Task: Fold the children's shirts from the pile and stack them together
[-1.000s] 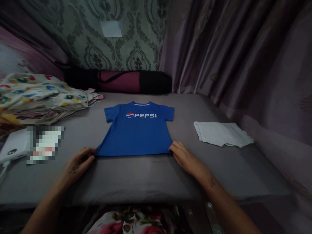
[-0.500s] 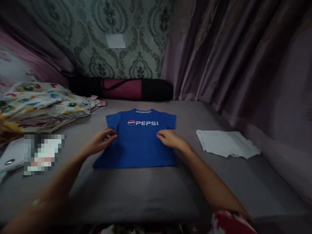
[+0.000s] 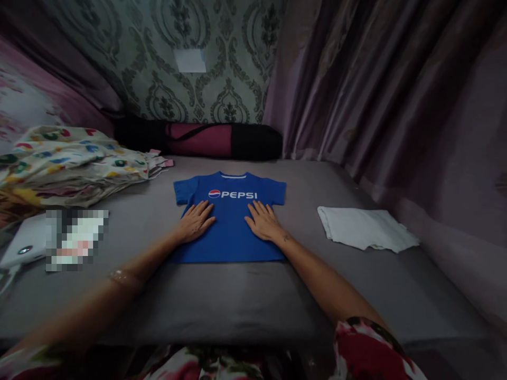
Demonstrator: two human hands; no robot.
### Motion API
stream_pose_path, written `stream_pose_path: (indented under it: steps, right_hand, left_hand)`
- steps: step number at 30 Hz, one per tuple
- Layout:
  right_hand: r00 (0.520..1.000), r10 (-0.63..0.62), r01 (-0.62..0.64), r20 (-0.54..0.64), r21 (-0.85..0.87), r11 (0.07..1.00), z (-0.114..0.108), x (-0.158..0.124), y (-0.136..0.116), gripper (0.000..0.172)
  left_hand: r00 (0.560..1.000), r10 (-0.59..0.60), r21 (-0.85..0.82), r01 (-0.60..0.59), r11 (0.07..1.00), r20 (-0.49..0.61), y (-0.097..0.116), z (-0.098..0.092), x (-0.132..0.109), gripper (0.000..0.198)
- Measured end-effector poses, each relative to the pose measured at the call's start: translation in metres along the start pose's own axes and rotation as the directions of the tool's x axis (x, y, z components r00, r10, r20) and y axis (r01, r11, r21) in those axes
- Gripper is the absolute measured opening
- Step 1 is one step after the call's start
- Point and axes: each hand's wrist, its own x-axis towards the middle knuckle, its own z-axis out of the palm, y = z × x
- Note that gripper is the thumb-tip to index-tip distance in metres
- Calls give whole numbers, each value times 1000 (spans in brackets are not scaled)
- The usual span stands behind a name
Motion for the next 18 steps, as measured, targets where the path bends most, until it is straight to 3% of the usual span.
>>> stream_pose_path:
  steps: [6, 13, 16, 18]
  right_hand:
    - [988, -144, 142, 59, 41, 989, -8, -67, -7, 63]
    - [970, -239, 234, 50, 101, 967, -16, -134, -11, 52]
    - [967, -243, 231, 73, 143, 962, -29, -150, -11, 52]
    - [971, -225, 208, 80, 178, 962, -41, -147, -12, 46]
  left_hand:
    - [987, 111, -82, -102, 991, 114, -1, -17, -46, 71]
    - [983, 163, -97, -155, 983, 83, 1, -23, -95, 61]
    - [981, 182, -104, -174, 979, 73, 5, -27, -113, 59]
    - [981, 183, -141, -172, 975, 68, 8, -33, -113, 58]
